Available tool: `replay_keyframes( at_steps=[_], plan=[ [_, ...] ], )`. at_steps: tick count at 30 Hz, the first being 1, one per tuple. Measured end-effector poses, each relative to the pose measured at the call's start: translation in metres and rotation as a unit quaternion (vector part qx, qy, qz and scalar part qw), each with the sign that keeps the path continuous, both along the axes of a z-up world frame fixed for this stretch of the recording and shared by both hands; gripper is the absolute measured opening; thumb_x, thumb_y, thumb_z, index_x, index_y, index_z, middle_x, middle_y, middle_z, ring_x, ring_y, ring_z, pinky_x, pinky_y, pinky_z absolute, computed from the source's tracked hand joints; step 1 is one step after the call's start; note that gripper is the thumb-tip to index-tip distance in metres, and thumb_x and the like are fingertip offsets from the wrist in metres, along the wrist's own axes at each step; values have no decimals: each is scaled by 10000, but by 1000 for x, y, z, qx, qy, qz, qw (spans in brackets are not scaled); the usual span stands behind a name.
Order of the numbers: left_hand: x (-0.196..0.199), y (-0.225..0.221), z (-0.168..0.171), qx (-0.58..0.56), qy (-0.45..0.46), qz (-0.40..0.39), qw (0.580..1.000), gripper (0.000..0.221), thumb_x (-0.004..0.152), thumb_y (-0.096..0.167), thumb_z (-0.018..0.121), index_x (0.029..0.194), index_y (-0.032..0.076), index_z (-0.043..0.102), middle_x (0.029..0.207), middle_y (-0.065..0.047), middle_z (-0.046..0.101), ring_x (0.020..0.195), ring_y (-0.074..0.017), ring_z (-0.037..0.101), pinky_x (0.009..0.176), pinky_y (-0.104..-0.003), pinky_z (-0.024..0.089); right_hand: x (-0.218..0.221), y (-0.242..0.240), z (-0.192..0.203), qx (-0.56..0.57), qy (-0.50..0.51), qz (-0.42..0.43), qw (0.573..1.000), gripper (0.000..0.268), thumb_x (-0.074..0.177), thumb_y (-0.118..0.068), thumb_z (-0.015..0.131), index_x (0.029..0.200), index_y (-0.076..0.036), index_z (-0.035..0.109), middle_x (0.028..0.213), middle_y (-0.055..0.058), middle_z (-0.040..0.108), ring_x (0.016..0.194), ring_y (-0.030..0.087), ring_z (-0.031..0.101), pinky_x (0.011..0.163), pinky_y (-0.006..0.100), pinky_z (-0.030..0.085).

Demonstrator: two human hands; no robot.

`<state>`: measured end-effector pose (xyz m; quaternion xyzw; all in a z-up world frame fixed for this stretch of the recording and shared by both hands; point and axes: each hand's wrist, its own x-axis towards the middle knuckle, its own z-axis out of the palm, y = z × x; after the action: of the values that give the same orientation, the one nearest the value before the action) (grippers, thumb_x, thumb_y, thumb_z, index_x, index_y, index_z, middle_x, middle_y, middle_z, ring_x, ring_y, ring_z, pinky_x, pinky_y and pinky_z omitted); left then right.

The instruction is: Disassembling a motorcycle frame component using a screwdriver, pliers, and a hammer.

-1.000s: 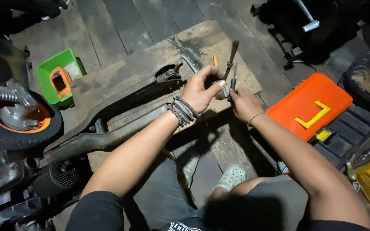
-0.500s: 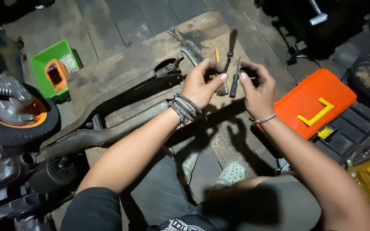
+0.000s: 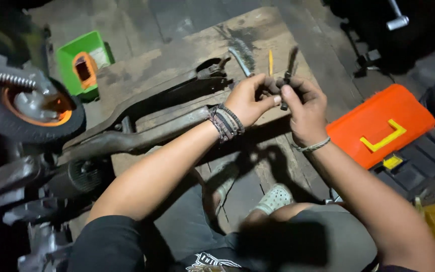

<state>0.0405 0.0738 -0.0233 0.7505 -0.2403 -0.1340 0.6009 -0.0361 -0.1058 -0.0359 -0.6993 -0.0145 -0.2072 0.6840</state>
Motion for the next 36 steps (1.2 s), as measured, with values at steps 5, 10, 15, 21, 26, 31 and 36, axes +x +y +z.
replay_keyframes(
  at_steps=[5,10,15,21,26,31,36],
  plan=[
    [-5,61,14,71,-37,42,996,193,890,189,780,1056,114,715,954,-84,762,940,-241,720,849,-387,574,7,10,9,2,19,73,997,216,1066,-149,664,1170,40,680,988,172,699,897,214,706,758,332,585],
    [-41,124,20,157,-63,61,984,194,905,198,756,1083,132,716,1007,-101,773,1015,-314,729,894,-440,571,-13,27,1,16,43,123,991,205,1082,-157,626,1182,14,681,987,142,702,903,198,706,785,318,588],
    [-47,113,39,192,-101,33,976,208,946,221,715,1135,135,706,1084,-109,771,1093,-349,720,948,-465,554,-15,12,1,-6,42,108,993,197,1072,-168,644,1179,-10,692,908,103,683,858,182,704,762,333,600],
    [-71,100,68,202,-160,3,966,221,942,260,677,1100,106,684,1075,-139,768,1092,-397,699,929,-518,560,-34,33,32,-31,25,84,996,261,1026,-239,731,1149,-11,698,835,129,680,714,181,694,519,255,524],
    [-85,124,78,228,-180,-20,957,213,951,235,675,1111,94,680,1092,-149,769,1107,-407,696,948,-517,555,-40,50,44,-45,10,90,995,259,1024,-212,740,1156,4,686,843,163,670,703,209,699,484,255,514],
    [-50,140,68,288,-187,-31,939,209,990,241,630,1148,117,687,1120,-144,766,1135,-398,686,964,-526,544,-42,45,49,-85,18,76,993,253,1011,-205,776,1136,2,699,843,181,686,710,202,696,462,268,523],
    [29,175,2,392,-219,76,890,227,991,277,621,1168,154,692,1094,-108,753,1096,-360,706,944,-493,561,-46,52,42,-111,88,79,987,242,1053,-144,683,1205,29,608,888,151,656,817,215,682,659,322,597]
  ],
)
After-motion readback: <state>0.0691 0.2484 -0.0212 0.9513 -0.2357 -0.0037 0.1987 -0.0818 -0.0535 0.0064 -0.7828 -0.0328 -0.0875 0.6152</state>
